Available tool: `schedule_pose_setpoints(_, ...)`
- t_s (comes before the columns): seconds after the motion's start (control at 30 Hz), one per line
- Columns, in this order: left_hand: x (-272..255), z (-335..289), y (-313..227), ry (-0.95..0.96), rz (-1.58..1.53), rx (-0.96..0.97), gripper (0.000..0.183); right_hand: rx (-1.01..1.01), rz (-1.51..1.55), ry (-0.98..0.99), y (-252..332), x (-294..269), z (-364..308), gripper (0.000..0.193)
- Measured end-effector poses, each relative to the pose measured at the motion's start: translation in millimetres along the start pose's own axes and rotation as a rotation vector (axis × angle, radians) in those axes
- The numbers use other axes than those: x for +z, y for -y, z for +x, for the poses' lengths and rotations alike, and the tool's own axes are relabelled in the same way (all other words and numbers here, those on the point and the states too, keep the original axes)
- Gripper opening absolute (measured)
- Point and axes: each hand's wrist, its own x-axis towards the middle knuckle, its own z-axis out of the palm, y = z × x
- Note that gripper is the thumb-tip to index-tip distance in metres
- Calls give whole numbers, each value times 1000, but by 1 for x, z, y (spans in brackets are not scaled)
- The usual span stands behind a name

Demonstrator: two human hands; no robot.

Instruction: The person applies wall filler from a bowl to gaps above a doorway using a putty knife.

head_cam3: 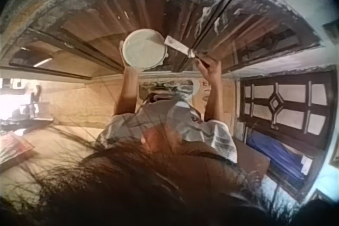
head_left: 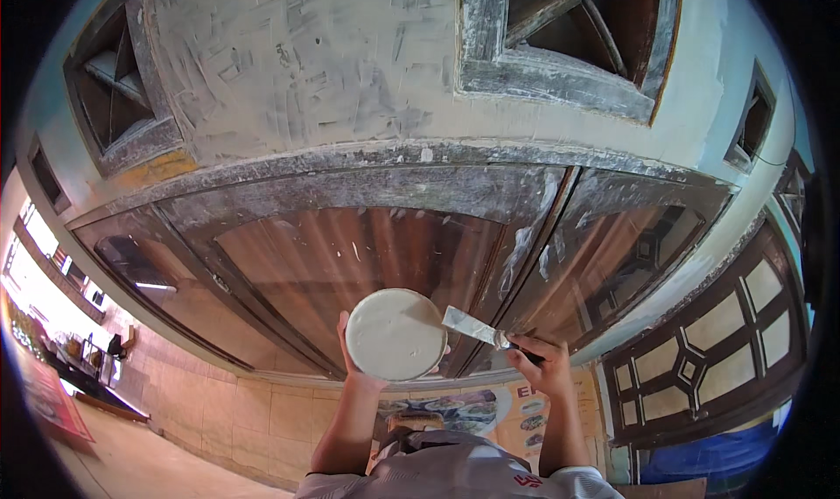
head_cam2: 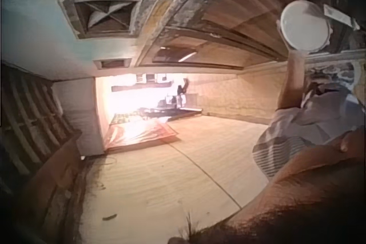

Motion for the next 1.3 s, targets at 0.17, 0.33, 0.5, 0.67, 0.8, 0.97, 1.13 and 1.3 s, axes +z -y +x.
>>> schedule_pose_setpoints(0.17,-23,-1,4,-132,45,79,93,-156,-88,126,31,-5,20,29)
schedule_pose_setpoints(0.33,-13,0,5,-154,24,51,94,-314,-285,242,41,-12,39,31)
schedule_pose_setpoints(0.5,0,0,6,-64,-45,-12,93,-350,-313,261,42,-13,47,33)
schedule_pose_setpoints(0.67,-15,2,7,-241,-18,76,91,-358,-330,231,40,-14,49,24)
schedule_pose_setpoints(0.8,5,0,8,-55,-9,26,90,-371,-354,253,39,-17,52,25)
schedule_pose_setpoints(0.97,5,-1,9,-21,-4,2,92,-397,-343,263,48,-22,59,26)
schedule_pose_setpoints(1.13,14,2,10,34,-63,13,92,-383,-336,264,50,-25,62,27)
schedule_pose_setpoints(1.3,12,-1,8,18,-77,58,94,-362,-342,288,51,-25,64,28)
